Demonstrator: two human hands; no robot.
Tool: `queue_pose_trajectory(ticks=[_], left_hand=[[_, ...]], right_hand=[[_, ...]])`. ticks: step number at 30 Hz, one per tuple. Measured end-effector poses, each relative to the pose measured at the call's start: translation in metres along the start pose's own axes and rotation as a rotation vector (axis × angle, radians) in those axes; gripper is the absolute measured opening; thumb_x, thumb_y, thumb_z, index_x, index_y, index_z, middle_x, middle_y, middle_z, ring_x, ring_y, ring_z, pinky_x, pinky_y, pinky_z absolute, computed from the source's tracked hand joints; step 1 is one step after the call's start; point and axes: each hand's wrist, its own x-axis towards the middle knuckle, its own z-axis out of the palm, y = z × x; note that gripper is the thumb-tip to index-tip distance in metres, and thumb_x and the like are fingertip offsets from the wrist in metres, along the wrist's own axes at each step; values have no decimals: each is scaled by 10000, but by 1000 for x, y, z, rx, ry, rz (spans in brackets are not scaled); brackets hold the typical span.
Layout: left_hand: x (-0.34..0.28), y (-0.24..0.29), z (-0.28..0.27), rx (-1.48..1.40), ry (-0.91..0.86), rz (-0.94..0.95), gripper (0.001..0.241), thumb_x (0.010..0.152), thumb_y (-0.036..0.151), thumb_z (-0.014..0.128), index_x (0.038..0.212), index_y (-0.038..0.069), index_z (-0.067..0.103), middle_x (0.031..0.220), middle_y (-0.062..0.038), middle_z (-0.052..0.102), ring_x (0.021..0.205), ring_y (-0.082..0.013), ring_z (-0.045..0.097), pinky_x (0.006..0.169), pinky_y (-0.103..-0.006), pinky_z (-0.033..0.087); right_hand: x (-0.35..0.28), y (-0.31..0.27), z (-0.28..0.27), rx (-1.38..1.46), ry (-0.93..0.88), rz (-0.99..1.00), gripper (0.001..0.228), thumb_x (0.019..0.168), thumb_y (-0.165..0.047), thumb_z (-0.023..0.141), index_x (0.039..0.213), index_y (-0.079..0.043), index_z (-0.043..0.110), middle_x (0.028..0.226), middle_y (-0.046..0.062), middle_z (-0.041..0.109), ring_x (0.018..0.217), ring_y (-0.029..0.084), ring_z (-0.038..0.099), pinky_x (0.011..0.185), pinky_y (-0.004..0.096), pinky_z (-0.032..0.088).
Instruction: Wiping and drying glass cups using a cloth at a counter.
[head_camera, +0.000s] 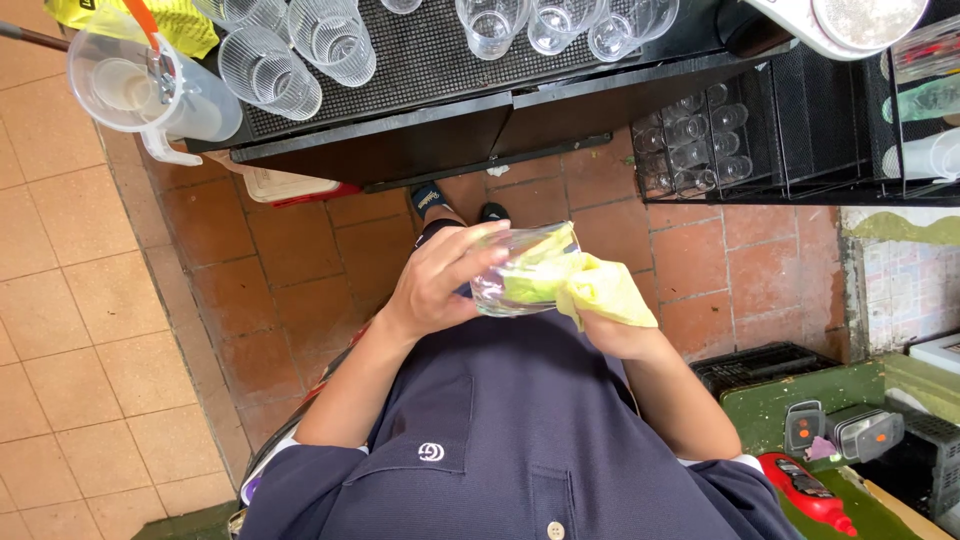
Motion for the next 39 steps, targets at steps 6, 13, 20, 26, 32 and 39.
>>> queue_pose_trajectory(ticks=[6, 13, 20, 26, 32, 39], left_hand=[[18, 9, -8, -38, -29, -13, 828, 815, 348, 846, 1494, 119, 430, 1473, -141, 583, 1206, -335, 648, 1006, -399, 535], [-3, -3, 21, -624, -122, -541, 991, 892, 667, 671, 1611, 75, 333, 1435, -88, 634, 1277, -184, 655, 1098, -326, 499], [18, 4, 1, -588, -131, -444, 924, 824, 457, 864, 1535, 45, 441, 1429, -112, 579, 1323, -221, 594, 1129, -352, 482], [16, -6, 1, -477, -170, -326, 881, 820, 464, 853, 1516, 67, 487, 1409, -99, 610, 1297, -226, 627, 1132, -360, 511], [28, -11, 18, -724, -151, -467, 778, 943, 495, 693, 1536, 67, 428, 1433, -110, 614, 1350, -248, 624, 1173, -377, 496], [52, -31, 15, -562, -275, -576, 728, 893, 390, 719, 1485, 59, 454, 1411, -121, 615, 1333, -252, 615, 1129, -370, 482]], right_hand=[[-10, 11, -15, 271, 9, 30, 496, 954, -210, 742, 1351, 58, 616, 1257, 92, 684, 1089, 164, 601, 945, 303, 473], [10, -32, 1, -172, -10, 32, 599, 867, -201, 833, 1364, 31, 595, 1309, 71, 676, 1155, 169, 643, 1005, 323, 516], [-11, 30, -15, -155, -38, -19, 439, 1009, -192, 551, 1397, 13, 573, 1423, 121, 644, 1326, 249, 610, 1133, 381, 479], [4, -13, -15, 365, -115, 85, 592, 988, -243, 647, 1484, 50, 514, 1498, 173, 581, 1377, 301, 558, 1166, 444, 430], [19, -18, -29, -401, -389, -1, 561, 961, -178, 624, 1491, -27, 516, 1537, 151, 556, 1445, 314, 513, 1220, 434, 375], [45, 10, -41, -811, -398, -41, 595, 921, -159, 720, 1482, -106, 527, 1518, 114, 560, 1416, 285, 519, 1187, 389, 403]])
